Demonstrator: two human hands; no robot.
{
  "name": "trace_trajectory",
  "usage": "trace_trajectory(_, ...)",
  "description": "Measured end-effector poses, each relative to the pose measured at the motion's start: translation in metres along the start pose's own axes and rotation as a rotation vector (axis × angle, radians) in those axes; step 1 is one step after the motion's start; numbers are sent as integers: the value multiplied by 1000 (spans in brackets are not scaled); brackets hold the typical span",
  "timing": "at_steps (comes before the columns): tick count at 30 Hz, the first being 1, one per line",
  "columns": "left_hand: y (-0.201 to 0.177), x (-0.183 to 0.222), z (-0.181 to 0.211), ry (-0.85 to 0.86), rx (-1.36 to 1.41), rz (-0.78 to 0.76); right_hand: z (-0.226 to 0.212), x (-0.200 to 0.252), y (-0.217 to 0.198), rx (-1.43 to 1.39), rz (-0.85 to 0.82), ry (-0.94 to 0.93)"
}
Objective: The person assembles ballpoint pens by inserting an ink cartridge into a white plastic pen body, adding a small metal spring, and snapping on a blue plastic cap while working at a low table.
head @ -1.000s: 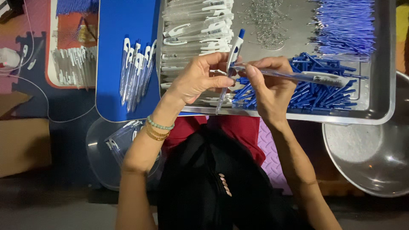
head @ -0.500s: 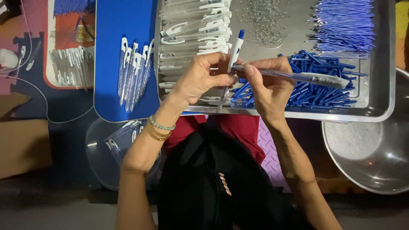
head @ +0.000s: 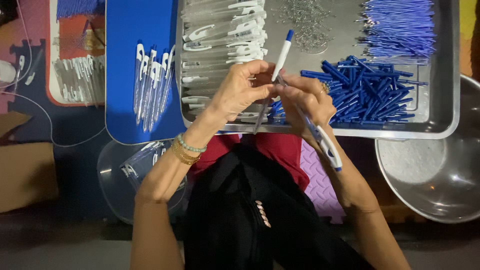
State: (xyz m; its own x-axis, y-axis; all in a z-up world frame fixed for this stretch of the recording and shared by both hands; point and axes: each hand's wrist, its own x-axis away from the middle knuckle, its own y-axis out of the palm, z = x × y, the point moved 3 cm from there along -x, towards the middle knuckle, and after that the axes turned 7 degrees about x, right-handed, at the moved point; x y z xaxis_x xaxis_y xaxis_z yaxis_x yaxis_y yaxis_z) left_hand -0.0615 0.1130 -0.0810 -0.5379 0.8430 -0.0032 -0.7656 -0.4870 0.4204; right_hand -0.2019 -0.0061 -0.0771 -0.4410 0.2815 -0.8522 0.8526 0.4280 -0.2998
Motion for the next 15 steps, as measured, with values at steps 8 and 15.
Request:
trace_trajectory(8,-11,-7,-10,-144,29,-132,-20,-54,-23,-221,-55,461)
trace_trajectory(15,4,-5,16,-368,-109,-303,31,-55,-29,-498,-407,699)
